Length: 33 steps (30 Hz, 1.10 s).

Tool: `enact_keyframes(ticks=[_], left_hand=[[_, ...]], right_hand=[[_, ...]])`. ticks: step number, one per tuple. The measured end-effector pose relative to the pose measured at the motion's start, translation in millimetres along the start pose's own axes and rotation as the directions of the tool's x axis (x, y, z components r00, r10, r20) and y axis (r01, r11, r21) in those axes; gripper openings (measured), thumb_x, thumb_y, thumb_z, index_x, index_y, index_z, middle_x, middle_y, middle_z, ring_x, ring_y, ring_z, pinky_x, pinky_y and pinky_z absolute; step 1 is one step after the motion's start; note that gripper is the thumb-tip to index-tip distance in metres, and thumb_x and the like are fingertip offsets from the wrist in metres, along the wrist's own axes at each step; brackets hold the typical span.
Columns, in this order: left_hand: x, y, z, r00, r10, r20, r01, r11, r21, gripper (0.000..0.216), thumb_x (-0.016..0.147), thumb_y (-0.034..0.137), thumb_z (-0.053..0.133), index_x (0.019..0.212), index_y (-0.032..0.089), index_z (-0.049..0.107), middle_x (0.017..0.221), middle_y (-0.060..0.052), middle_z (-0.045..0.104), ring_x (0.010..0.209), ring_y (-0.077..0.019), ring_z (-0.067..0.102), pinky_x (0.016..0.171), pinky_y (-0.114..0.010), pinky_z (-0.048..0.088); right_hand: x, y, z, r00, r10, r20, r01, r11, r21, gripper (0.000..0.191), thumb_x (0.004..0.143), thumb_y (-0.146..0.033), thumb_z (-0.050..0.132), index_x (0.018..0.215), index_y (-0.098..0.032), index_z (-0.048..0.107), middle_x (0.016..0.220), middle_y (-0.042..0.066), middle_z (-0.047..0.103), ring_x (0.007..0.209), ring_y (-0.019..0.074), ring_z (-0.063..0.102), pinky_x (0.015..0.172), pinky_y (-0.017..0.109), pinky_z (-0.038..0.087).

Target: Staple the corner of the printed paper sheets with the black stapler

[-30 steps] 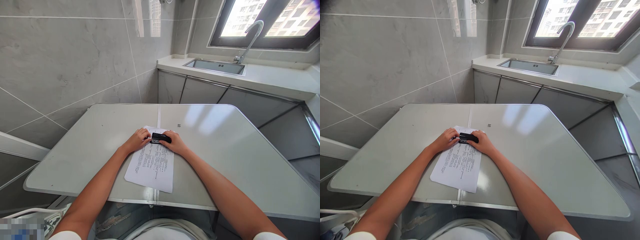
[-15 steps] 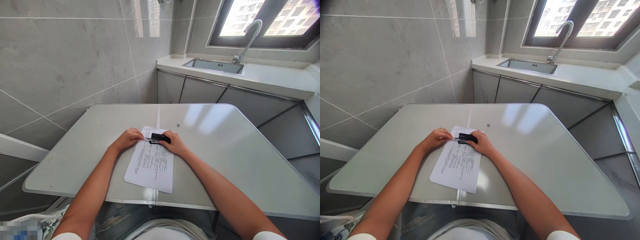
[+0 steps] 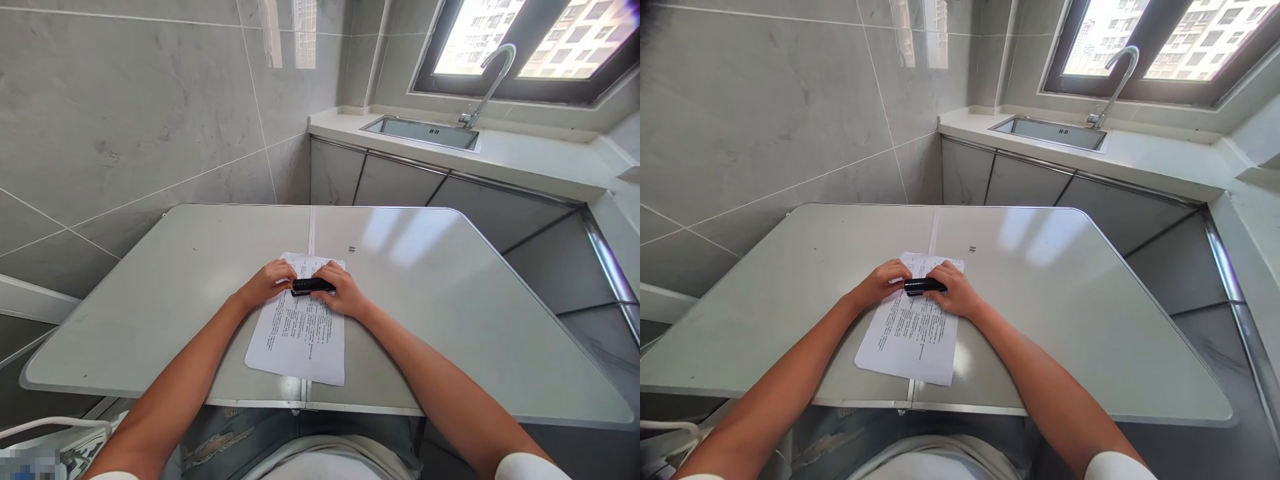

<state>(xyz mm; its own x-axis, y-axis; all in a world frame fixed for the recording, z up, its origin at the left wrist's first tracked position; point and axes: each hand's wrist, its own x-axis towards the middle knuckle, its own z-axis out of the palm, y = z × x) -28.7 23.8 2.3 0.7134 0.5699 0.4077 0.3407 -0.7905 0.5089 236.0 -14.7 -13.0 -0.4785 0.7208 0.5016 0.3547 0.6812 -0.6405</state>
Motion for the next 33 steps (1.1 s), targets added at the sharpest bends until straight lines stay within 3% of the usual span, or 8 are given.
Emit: enact_keyframes(ticks=[4,7,9,12,20,25,29,33], left_hand=[[3.1,9.5,-4.0,0.999,-0.035,-0.002,0.035,0.998,0.046,0.017,0.103,0.033,0.059,0.112,0.024,0.070,0.120,-0.010,0.072,0.116,-0.0248,0.062,0.102,-0.045,0.050],[3.6,12.6,-1.4,0.976,0.032,0.217,-0.048,0.996,0.072,0.037,0.098,0.039,0.066,0.134,0.029,0.066,0.149,-0.011,0.059,0.138,-0.0308,0.053,0.116,-0.052,0.042],[2.4,10.4,2.2,0.948,0.053,0.314,-0.082,0.993,0.081,0.052,0.094,0.046,0.071,0.143,0.033,0.062,0.155,-0.010,0.054,0.144,-0.0343,0.048,0.119,-0.055,0.038],[-0.1,4.3,7.0,0.951,-0.011,0.310,-0.029,0.992,0.123,0.057,0.094,0.052,0.069,0.147,0.036,0.059,0.157,-0.009,0.052,0.145,-0.0363,0.047,0.119,-0.056,0.036],[-0.3,1.5,9.5,0.956,-0.114,0.270,0.058,0.977,0.207,0.056,0.095,0.057,0.065,0.146,0.033,0.060,0.156,-0.010,0.052,0.143,-0.0359,0.046,0.119,-0.054,0.032],[0.1,3.6,10.5,0.968,-0.111,0.226,0.070,0.981,0.183,0.053,0.092,0.056,0.070,0.140,0.034,0.065,0.152,-0.009,0.056,0.140,-0.0357,0.049,0.118,-0.053,0.034],[-1.8,1.4,11.5,0.967,-0.149,0.209,0.102,0.970,0.220,0.053,0.092,0.056,0.070,0.139,0.033,0.065,0.152,-0.010,0.056,0.140,-0.0370,0.048,0.117,-0.055,0.033],[-3.1,-1.8,12.2,0.971,-0.167,0.170,0.129,0.968,0.215,0.052,0.091,0.055,0.071,0.137,0.032,0.067,0.151,-0.010,0.057,0.140,-0.0370,0.048,0.117,-0.054,0.032]], right_hand=[[2.1,-4.9,-20.3,0.962,0.224,-0.154,-0.237,0.969,-0.073,0.017,0.090,-0.036,0.071,0.103,-0.024,0.071,0.092,0.008,0.072,0.091,0.0274,0.060,0.081,0.041,0.050],[-1.4,5.0,-47.4,0.873,0.375,-0.312,-0.429,0.894,-0.127,0.020,0.089,-0.039,0.070,0.100,-0.023,0.074,0.087,0.007,0.070,0.086,0.0266,0.061,0.078,0.040,0.049],[-10.8,15.2,-65.5,0.828,0.428,-0.362,-0.512,0.841,-0.176,0.023,0.089,-0.043,0.068,0.098,-0.022,0.074,0.084,0.007,0.069,0.085,0.0266,0.061,0.076,0.039,0.048],[-36.1,24.8,-86.3,0.805,0.490,-0.336,-0.576,0.782,-0.238,0.026,0.089,-0.044,0.067,0.098,-0.022,0.075,0.080,0.006,0.066,0.082,0.0263,0.060,0.072,0.037,0.046],[-83.0,0.5,-93.6,0.902,0.418,0.109,-0.399,0.903,-0.157,0.024,0.095,-0.044,0.066,0.109,-0.024,0.072,0.094,0.006,0.068,0.078,0.0215,0.062,0.072,0.036,0.050],[-75.0,-5.7,-76.9,0.949,0.303,0.092,-0.288,0.947,-0.142,0.025,0.098,-0.042,0.063,0.117,-0.026,0.069,0.101,0.008,0.071,0.092,0.0266,0.064,0.080,0.041,0.054],[-76.5,-1.6,-84.3,0.961,0.275,0.036,-0.264,0.946,-0.187,0.033,0.101,-0.039,0.058,0.132,-0.030,0.066,0.103,0.008,0.073,0.094,0.0289,0.062,0.085,0.047,0.054],[-80.8,-1.6,-94.5,0.957,0.248,0.148,-0.225,0.962,-0.155,0.031,0.100,-0.042,0.060,0.127,-0.031,0.070,0.102,0.008,0.075,0.092,0.0298,0.063,0.081,0.048,0.056]])
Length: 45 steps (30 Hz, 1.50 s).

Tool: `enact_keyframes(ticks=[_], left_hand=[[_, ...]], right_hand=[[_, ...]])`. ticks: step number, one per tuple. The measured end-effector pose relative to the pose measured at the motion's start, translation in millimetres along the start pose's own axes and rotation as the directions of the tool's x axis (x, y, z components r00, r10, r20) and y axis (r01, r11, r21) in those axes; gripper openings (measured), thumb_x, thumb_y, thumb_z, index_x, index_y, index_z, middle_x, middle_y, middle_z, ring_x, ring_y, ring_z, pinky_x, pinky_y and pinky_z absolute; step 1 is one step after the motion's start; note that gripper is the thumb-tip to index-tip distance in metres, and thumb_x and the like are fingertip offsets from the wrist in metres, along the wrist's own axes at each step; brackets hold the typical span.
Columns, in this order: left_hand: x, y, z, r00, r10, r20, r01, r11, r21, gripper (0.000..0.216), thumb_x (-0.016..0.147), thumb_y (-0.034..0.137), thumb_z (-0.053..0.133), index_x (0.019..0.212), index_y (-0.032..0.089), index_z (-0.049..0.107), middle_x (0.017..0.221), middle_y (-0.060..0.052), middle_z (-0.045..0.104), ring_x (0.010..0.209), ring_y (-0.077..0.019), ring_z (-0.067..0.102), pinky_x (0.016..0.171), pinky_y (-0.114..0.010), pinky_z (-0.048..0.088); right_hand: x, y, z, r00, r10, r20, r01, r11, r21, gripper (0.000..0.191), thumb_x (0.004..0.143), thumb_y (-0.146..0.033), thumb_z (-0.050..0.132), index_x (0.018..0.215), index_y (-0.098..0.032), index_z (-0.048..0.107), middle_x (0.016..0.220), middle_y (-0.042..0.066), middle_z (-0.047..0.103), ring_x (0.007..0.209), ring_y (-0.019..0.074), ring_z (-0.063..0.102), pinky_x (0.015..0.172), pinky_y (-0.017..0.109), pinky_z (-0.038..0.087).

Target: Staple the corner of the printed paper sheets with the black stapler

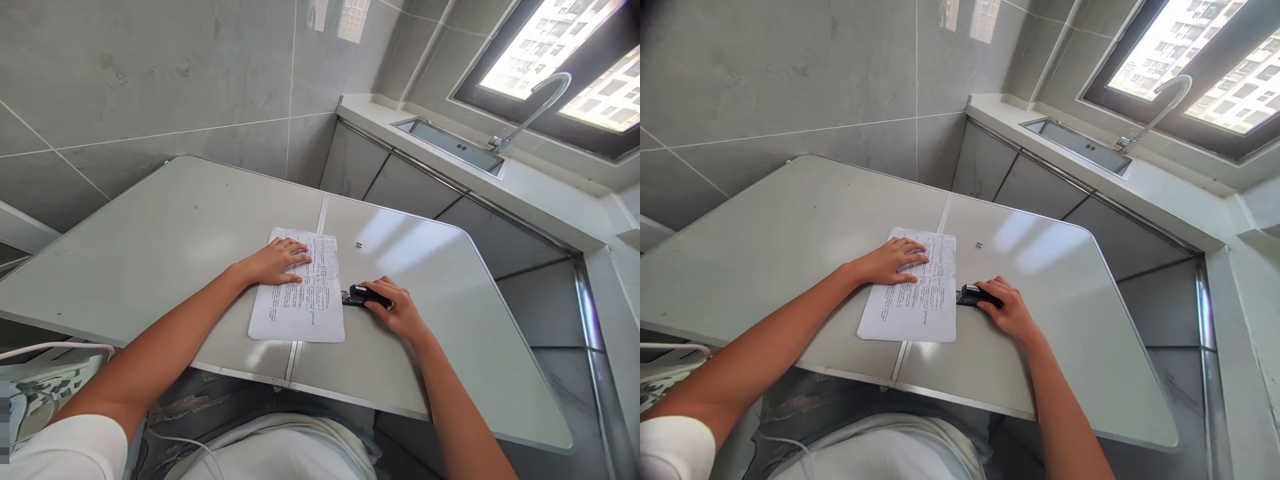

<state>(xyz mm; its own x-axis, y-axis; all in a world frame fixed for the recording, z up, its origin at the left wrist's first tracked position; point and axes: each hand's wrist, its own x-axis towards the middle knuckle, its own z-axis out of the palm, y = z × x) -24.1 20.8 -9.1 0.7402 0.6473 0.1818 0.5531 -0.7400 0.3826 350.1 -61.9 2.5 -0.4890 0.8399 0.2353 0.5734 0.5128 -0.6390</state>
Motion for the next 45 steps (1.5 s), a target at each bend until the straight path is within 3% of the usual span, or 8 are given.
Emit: enact_keyframes(ticks=[2,9,16,24,38,45], left_hand=[[0.3,0.2,0.2,1.000,0.015,0.003,-0.015,1.000,-0.006,0.051,0.091,0.054,0.071,0.136,0.032,0.067,0.151,-0.010,0.058,0.139,-0.0364,0.049,0.117,-0.054,0.032],[2.3,8.4,0.1,0.996,0.081,0.026,-0.080,0.996,-0.038,0.052,0.090,0.051,0.073,0.137,0.029,0.066,0.151,-0.011,0.057,0.142,-0.0360,0.048,0.122,-0.055,0.029],[1.5,8.7,1.0,0.994,0.110,0.012,-0.108,0.986,-0.124,0.051,0.088,0.050,0.076,0.135,0.032,0.069,0.150,-0.009,0.058,0.140,-0.0351,0.051,0.122,-0.054,0.030],[1.6,7.5,3.4,0.991,0.120,0.055,-0.116,0.991,-0.067,0.052,0.093,0.053,0.069,0.139,0.030,0.065,0.153,-0.012,0.055,0.143,-0.0350,0.047,0.122,-0.054,0.027],[1.7,9.7,2.6,0.993,0.115,0.033,-0.112,0.991,-0.077,0.051,0.091,0.053,0.071,0.137,0.031,0.066,0.152,-0.010,0.057,0.140,-0.0349,0.050,0.122,-0.052,0.028],[2.0,11.2,-0.5,0.989,0.095,0.109,-0.092,0.995,-0.026,0.054,0.095,0.057,0.064,0.141,0.029,0.062,0.156,-0.012,0.052,0.145,-0.0342,0.045,0.123,-0.051,0.025]], right_hand=[[0.0,-1.6,2.4,0.999,-0.024,0.032,0.023,1.000,0.014,0.031,0.100,-0.042,0.061,0.128,-0.031,0.070,0.104,0.008,0.075,0.093,0.0291,0.064,0.082,0.047,0.056],[7.7,-0.7,23.3,0.993,-0.081,-0.087,0.077,0.996,-0.046,0.045,0.103,-0.032,0.055,0.148,-0.037,0.057,0.112,0.007,0.072,0.097,0.0278,0.061,0.087,0.049,0.055],[8.2,0.9,27.7,0.993,-0.104,-0.060,0.093,0.980,-0.174,0.047,0.105,-0.027,0.048,0.149,-0.042,0.057,0.124,0.007,0.069,0.105,0.0289,0.061,0.097,0.053,0.050],[10.4,-3.4,28.7,0.991,-0.128,-0.022,0.123,0.978,-0.169,0.049,0.106,-0.025,0.046,0.152,-0.043,0.053,0.125,0.006,0.068,0.105,0.0279,0.058,0.097,0.051,0.049],[12.1,-11.2,29.0,0.993,-0.118,0.005,0.116,0.959,-0.258,0.051,0.106,-0.023,0.046,0.153,-0.044,0.052,0.124,0.006,0.068,0.104,0.0284,0.058,0.094,0.049,0.047],[12.9,-15.3,28.8,0.992,-0.124,0.010,0.121,0.940,-0.319,0.051,0.105,-0.018,0.046,0.150,-0.041,0.056,0.121,0.005,0.069,0.101,0.0258,0.057,0.091,0.046,0.047]])
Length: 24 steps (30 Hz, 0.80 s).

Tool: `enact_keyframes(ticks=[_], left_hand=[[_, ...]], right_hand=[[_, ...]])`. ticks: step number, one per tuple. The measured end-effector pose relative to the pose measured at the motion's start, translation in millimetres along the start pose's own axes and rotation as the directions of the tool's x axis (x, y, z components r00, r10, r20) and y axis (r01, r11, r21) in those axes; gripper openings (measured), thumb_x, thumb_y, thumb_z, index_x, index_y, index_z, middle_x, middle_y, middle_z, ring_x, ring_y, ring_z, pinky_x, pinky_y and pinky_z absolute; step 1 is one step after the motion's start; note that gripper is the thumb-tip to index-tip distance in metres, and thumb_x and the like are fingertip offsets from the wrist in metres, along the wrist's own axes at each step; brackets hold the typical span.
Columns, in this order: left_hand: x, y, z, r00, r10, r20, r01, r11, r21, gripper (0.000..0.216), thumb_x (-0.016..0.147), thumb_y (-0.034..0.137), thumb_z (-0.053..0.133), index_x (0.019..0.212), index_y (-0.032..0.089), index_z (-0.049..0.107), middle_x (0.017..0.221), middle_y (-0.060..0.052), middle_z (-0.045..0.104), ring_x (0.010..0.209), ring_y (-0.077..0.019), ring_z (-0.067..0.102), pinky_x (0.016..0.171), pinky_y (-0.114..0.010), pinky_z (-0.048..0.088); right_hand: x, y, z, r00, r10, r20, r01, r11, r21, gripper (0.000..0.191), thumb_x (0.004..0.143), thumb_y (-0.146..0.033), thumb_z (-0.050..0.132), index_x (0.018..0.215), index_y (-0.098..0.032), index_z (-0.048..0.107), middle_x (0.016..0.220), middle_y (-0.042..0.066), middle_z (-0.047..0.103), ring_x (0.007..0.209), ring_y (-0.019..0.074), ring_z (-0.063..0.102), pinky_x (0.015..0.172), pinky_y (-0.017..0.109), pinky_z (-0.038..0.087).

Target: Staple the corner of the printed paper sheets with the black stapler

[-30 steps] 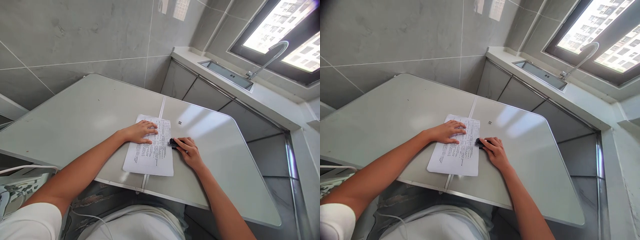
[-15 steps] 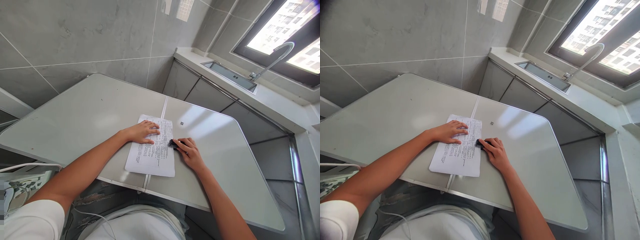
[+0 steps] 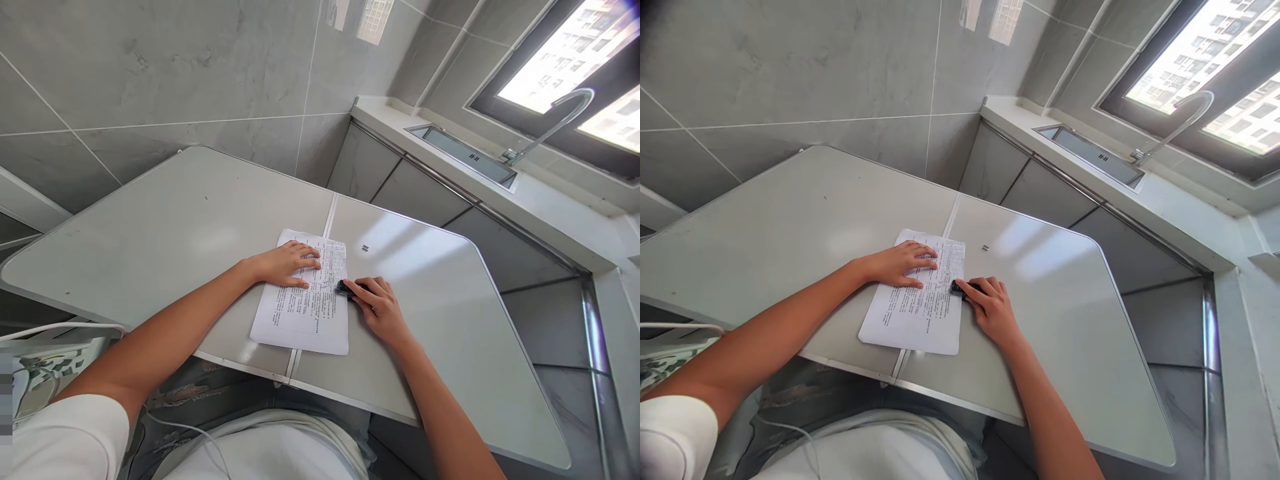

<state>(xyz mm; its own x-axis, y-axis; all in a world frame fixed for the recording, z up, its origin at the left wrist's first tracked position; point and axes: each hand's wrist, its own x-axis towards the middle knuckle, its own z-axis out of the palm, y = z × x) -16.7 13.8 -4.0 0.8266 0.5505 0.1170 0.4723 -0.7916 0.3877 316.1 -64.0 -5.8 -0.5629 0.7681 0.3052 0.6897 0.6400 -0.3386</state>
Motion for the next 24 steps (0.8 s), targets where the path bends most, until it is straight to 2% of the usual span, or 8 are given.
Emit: enact_keyframes(ticks=[12,24], left_hand=[[-1.0,0.2,-1.0,1.000,0.001,0.008,-0.001,1.000,0.016,0.055,0.096,0.058,0.062,0.141,0.028,0.062,0.156,-0.012,0.052,0.145,-0.0341,0.045,0.121,-0.050,0.026],[-0.7,0.2,1.0,1.000,-0.008,-0.001,0.008,1.000,0.015,0.054,0.095,0.059,0.062,0.141,0.029,0.063,0.156,-0.011,0.052,0.144,-0.0336,0.045,0.122,-0.049,0.025]], right_hand=[[-2.4,5.5,5.8,0.999,0.014,-0.049,-0.010,0.997,0.075,0.049,0.104,-0.019,0.049,0.147,-0.041,0.059,0.119,0.005,0.070,0.100,0.0262,0.058,0.091,0.048,0.048],[-1.6,4.9,5.7,0.998,0.040,-0.049,-0.033,0.991,0.127,0.048,0.105,-0.022,0.049,0.148,-0.041,0.058,0.119,0.006,0.070,0.100,0.0263,0.059,0.091,0.049,0.050]])
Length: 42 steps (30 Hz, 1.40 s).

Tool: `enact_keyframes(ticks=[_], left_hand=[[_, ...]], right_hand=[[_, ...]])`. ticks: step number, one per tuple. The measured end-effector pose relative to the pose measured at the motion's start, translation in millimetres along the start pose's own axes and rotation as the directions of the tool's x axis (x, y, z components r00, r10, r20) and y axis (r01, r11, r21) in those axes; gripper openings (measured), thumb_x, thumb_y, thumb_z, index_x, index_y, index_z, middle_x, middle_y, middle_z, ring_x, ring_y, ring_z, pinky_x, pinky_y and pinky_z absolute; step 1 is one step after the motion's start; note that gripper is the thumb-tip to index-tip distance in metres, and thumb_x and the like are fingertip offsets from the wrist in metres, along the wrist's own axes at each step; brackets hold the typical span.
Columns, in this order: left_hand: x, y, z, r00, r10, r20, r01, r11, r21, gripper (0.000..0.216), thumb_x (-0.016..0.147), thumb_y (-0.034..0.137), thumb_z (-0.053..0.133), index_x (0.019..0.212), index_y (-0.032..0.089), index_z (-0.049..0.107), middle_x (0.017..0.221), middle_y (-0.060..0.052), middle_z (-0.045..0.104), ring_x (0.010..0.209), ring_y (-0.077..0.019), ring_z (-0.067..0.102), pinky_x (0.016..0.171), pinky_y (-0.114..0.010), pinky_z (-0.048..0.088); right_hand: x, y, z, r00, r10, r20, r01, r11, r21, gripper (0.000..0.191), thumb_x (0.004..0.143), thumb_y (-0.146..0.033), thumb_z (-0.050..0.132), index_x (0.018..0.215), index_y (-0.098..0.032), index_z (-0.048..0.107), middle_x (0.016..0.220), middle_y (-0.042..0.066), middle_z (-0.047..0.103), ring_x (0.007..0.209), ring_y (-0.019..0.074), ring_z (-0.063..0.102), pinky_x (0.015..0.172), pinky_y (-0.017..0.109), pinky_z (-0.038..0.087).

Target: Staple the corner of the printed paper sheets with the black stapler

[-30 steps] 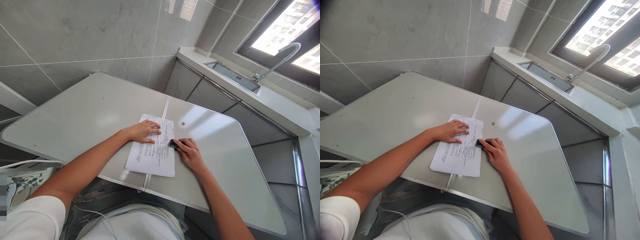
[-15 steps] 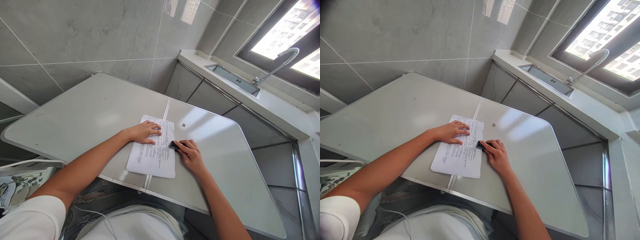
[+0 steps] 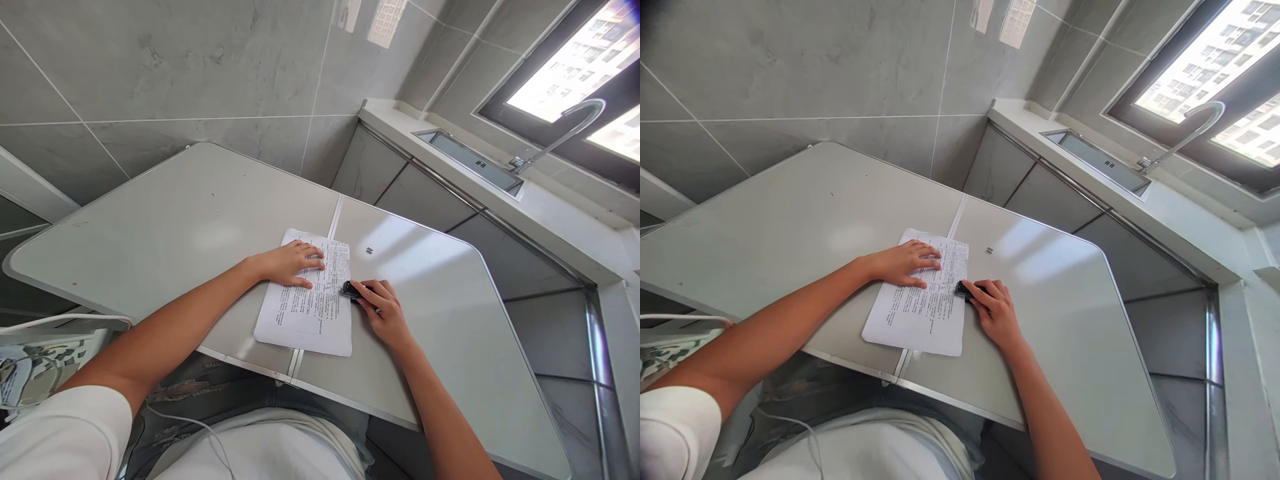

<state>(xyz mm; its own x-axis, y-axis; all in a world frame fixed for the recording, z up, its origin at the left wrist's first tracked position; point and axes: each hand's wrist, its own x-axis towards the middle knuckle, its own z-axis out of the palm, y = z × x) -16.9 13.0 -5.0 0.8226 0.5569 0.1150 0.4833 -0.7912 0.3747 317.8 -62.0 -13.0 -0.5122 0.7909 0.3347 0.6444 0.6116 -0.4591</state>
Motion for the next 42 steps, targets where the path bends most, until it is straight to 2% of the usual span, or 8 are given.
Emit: enact_keyframes(ticks=[9,21,27,30,35,38,40,42], left_hand=[[0.1,-0.9,0.5,1.000,0.004,-0.001,-0.004,1.000,0.002,0.054,0.095,0.059,0.062,0.141,0.029,0.062,0.156,-0.011,0.052,0.143,-0.0334,0.046,0.122,-0.050,0.025],[-0.1,0.3,-0.8,1.000,-0.004,0.013,0.004,1.000,-0.014,0.054,0.095,0.059,0.061,0.141,0.031,0.062,0.157,-0.010,0.051,0.144,-0.0335,0.045,0.122,-0.050,0.024],[0.4,-2.4,-0.3,1.000,-0.004,0.006,0.004,1.000,-0.031,0.053,0.094,0.057,0.064,0.140,0.031,0.063,0.156,-0.010,0.052,0.144,-0.0339,0.045,0.122,-0.050,0.023],[0.2,-2.1,-1.7,1.000,-0.003,0.006,0.003,1.000,-0.027,0.053,0.094,0.057,0.065,0.139,0.031,0.064,0.156,-0.011,0.052,0.144,-0.0343,0.046,0.122,-0.050,0.025],[-0.8,-0.5,-3.2,1.000,0.000,0.005,0.000,1.000,-0.022,0.052,0.095,0.056,0.063,0.140,0.030,0.063,0.156,-0.011,0.052,0.144,-0.0340,0.046,0.122,-0.051,0.025],[-0.8,-0.9,-3.4,1.000,0.000,0.012,0.000,1.000,-0.018,0.052,0.096,0.057,0.063,0.141,0.030,0.062,0.156,-0.011,0.051,0.144,-0.0334,0.046,0.122,-0.050,0.025],[-1.0,-1.6,-3.6,1.000,0.001,0.020,0.000,1.000,-0.016,0.053,0.096,0.057,0.062,0.141,0.030,0.062,0.157,-0.012,0.051,0.144,-0.0329,0.046,0.121,-0.050,0.025],[-1.3,-2.1,-3.5,1.000,0.000,0.029,0.000,1.000,-0.013,0.053,0.096,0.058,0.061,0.141,0.030,0.062,0.157,-0.012,0.051,0.145,-0.0327,0.045,0.121,-0.050,0.025]], right_hand=[[0.8,-4.1,-1.8,1.000,0.012,0.023,-0.010,0.998,-0.067,0.050,0.103,-0.019,0.049,0.146,-0.042,0.060,0.118,0.005,0.070,0.101,0.0262,0.059,0.092,0.049,0.050],[2.9,-23.7,3.2,0.992,0.129,0.010,-0.125,0.976,-0.179,0.054,0.098,-0.010,0.048,0.136,-0.043,0.069,0.109,0.006,0.069,0.101,0.0273,0.057,0.088,0.048,0.046],[5.9,-26.3,6.0,0.996,0.083,0.038,-0.071,0.967,-0.243,0.062,0.094,-0.004,0.049,0.137,-0.044,0.068,0.108,0.007,0.069,0.101,0.0268,0.057,0.089,0.048,0.043],[4.1,-27.2,9.8,0.998,0.063,0.002,-0.060,0.958,-0.282,0.064,0.092,0.000,0.046,0.136,-0.041,0.069,0.109,0.008,0.068,0.104,0.0272,0.058,0.094,0.050,0.041],[-2.8,-23.4,7.6,0.995,0.094,-0.045,-0.099,0.988,-0.120,0.051,0.102,-0.016,0.046,0.145,-0.039,0.061,0.118,0.007,0.067,0.105,0.0259,0.061,0.094,0.046,0.048],[-3.4,-16.8,1.4,0.982,0.177,-0.060,-0.179,0.983,-0.029,0.045,0.101,-0.026,0.050,0.146,-0.032,0.058,0.119,0.009,0.069,0.105,0.0272,0.063,0.091,0.045,0.052],[-2.4,-11.0,-1.1,0.957,0.282,-0.073,-0.282,0.959,0.006,0.035,0.097,-0.033,0.057,0.130,-0.027,0.066,0.107,0.008,0.072,0.094,0.0275,0.066,0.081,0.042,0.053],[-1.9,-4.8,-1.4,0.910,0.397,-0.118,-0.400,0.916,-0.001,0.024,0.093,-0.040,0.062,0.108,-0.024,0.070,0.090,0.007,0.073,0.080,0.0267,0.065,0.071,0.039,0.051]])
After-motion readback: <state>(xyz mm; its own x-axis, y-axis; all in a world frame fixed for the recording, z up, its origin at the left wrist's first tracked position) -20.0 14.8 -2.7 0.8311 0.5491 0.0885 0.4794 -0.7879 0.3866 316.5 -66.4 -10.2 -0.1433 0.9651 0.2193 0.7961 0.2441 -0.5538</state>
